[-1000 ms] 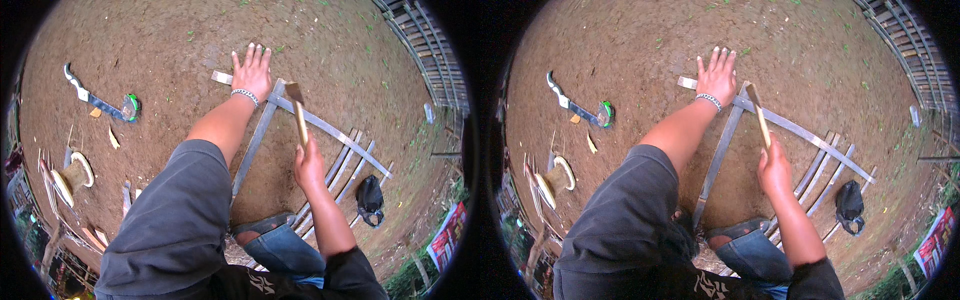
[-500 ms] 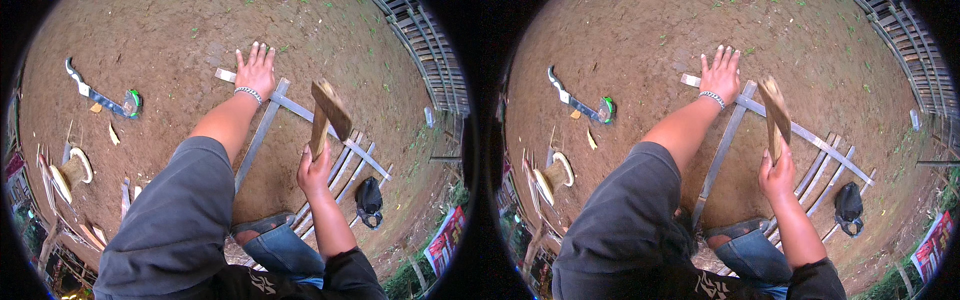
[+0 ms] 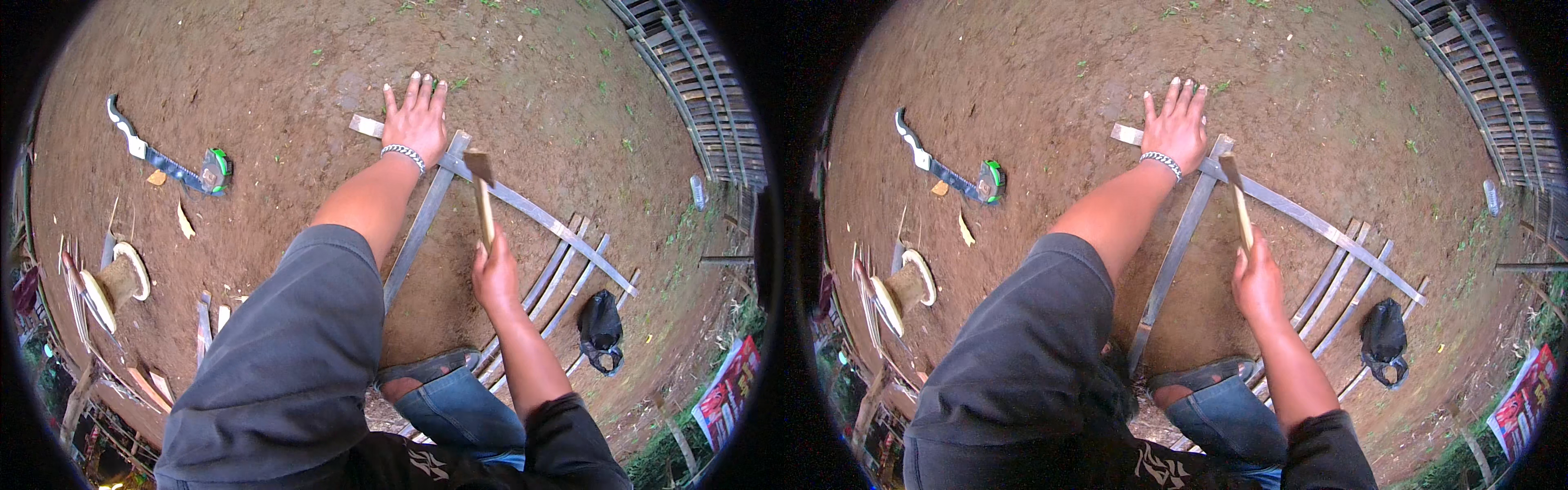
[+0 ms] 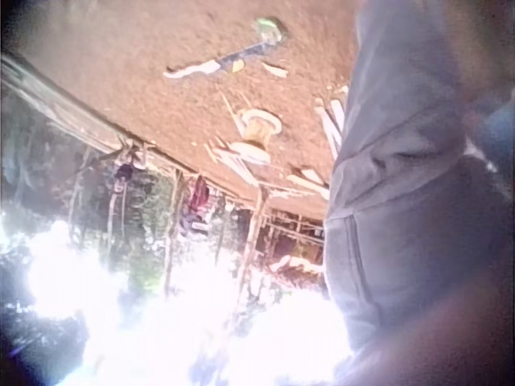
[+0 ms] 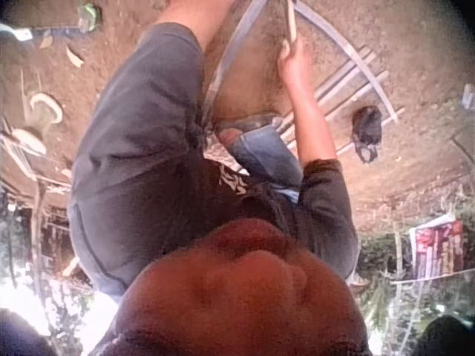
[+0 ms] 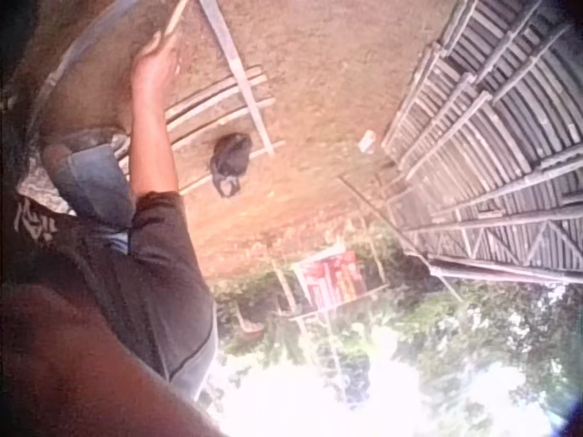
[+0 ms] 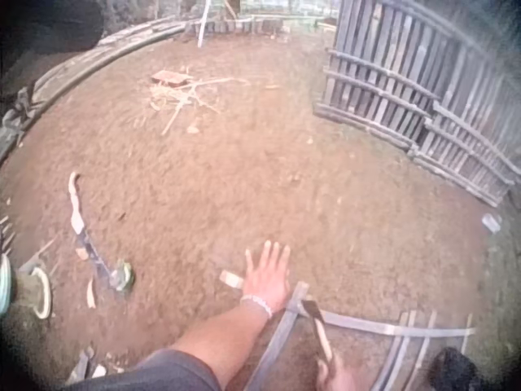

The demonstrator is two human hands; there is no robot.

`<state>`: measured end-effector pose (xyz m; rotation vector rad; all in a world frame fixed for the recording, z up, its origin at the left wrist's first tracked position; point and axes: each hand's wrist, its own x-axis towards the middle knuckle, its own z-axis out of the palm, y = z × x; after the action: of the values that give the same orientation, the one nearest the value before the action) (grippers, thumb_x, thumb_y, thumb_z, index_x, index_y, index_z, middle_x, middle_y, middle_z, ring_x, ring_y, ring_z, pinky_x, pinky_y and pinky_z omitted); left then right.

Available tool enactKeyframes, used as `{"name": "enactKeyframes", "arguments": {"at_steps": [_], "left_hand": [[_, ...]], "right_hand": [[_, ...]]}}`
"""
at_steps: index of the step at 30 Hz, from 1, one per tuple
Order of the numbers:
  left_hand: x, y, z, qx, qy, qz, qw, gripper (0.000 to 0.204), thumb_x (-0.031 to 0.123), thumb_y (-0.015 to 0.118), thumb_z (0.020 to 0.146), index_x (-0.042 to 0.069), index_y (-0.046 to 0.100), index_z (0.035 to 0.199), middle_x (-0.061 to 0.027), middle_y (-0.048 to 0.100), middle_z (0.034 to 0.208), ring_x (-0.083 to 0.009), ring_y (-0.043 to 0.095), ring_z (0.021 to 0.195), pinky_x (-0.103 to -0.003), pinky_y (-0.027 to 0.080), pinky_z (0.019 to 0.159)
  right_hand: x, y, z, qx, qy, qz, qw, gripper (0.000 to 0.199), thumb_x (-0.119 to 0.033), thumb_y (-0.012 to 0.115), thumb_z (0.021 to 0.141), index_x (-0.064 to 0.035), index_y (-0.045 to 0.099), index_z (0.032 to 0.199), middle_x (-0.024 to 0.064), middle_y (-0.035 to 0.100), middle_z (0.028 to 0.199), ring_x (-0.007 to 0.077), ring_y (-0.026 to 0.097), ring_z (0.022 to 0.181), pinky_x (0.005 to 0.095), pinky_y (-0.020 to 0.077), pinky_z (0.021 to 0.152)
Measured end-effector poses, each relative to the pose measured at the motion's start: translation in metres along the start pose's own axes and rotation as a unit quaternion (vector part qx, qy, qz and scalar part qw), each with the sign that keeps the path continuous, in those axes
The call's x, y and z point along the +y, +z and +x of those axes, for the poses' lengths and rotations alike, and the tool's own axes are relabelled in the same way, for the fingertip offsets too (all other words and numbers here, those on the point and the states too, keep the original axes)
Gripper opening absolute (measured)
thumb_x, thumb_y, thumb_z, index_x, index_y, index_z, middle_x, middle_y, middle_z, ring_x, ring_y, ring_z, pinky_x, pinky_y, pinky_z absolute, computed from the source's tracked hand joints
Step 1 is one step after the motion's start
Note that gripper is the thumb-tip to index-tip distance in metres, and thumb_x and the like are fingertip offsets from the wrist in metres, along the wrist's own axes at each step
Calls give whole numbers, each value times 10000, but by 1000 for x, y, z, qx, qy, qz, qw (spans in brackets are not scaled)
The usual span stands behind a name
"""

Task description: The person hammers nails into a bamboo frame using a wooden mallet, then measures the frame with a tape measure. The person continues hammering nails into the frame.

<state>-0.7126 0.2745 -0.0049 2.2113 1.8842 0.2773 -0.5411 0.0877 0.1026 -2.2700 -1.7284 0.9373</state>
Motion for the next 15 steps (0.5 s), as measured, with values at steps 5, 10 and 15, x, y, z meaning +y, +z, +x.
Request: {"name": "enactKeyframes", "arguments": {"at_steps": [5,10,15], "left_hand": [[3,-1,-3,-6,-1,-7,1000,572,270,462,999,133,364,1546,-107,354,1615,-274,221,1540,-641,151,1215],[2,2,1,-7,0,-2,1000,579,271,458,1000,136,352,1553,-106,344,1621,-273,221,1540,-636,148,1218],[0,0,2,-1,2,1,1000,586,273,471,992,128,356,1548,-101,341,1623,-274,219,1539,-642,146,1216]], "right_hand": [[2,-4,-11,140,-102,99,980,493,-80,623,957,4,453,1412,313,610,1255,460,655,1079,505,530,893],[10,15,-3,2,-3,28,1000,466,-69,609,948,16,467,1384,289,641,1073,494,642,981,471,533,880],[-9,-6,-4,146,-103,109,978,445,-76,611,950,18,494,1369,291,626,1155,461,643,1055,464,519,923]]}}
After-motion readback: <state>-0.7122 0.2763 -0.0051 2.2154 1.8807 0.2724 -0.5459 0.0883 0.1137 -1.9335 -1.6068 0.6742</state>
